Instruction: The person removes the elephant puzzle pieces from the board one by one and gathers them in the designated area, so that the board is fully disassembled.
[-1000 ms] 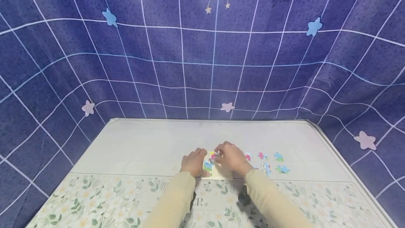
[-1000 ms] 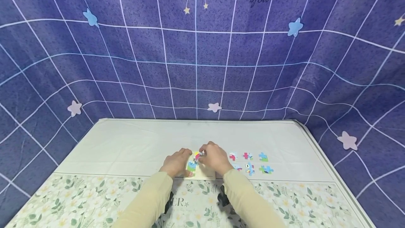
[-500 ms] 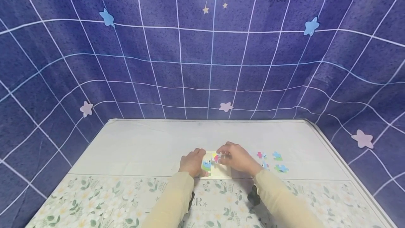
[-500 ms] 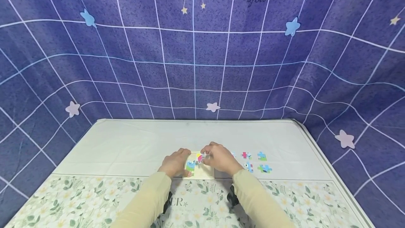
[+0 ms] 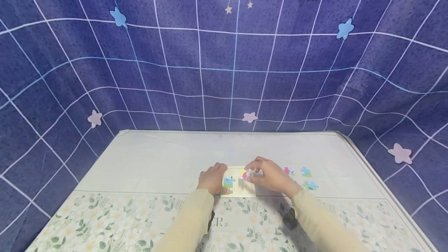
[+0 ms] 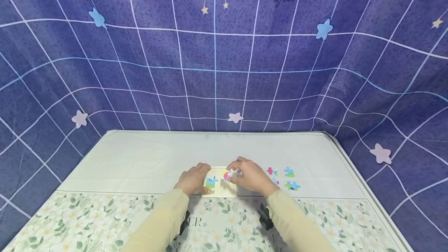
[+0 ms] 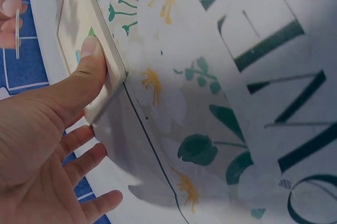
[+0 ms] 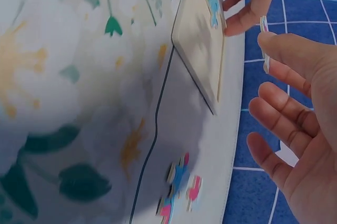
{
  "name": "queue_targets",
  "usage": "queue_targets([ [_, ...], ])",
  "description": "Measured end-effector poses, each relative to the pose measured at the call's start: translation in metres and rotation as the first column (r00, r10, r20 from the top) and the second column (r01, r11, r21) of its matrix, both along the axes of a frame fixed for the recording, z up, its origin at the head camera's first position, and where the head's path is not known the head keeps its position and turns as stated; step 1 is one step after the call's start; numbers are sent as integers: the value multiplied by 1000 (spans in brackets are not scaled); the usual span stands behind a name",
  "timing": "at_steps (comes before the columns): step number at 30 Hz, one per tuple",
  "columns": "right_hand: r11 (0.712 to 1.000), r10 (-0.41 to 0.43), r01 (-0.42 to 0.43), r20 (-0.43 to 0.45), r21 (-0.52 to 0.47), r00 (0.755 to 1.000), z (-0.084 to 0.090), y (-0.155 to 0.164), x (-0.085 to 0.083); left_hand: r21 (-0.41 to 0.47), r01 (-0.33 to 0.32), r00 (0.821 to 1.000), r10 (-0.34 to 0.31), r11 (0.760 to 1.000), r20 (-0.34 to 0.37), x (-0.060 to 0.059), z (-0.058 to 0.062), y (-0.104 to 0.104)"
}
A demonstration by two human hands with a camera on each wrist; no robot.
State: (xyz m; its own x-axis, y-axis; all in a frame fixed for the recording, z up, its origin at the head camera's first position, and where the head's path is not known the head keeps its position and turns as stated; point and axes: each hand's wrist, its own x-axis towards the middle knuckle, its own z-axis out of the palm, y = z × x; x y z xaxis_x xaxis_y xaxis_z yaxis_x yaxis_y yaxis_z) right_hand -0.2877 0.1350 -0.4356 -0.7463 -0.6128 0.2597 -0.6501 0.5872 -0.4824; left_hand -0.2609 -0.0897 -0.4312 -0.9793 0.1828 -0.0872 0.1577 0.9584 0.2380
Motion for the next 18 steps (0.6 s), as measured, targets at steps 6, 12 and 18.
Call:
queue_targets([
  [6, 1000, -2, 2, -5, 3, 1000, -3, 13, 2, 13, -12, 1000, 11, 1000, 10, 0, 0, 0],
  [12, 1000, -22, 23, -17, 21, 1000, -3, 27, 6, 18, -14, 1000, 14, 1000, 15, 0, 1, -1],
  [18, 1000, -27, 27, -8, -14, 1000, -3, 41, 12, 25, -11, 1000, 10, 1000, 15, 1, 1, -1],
])
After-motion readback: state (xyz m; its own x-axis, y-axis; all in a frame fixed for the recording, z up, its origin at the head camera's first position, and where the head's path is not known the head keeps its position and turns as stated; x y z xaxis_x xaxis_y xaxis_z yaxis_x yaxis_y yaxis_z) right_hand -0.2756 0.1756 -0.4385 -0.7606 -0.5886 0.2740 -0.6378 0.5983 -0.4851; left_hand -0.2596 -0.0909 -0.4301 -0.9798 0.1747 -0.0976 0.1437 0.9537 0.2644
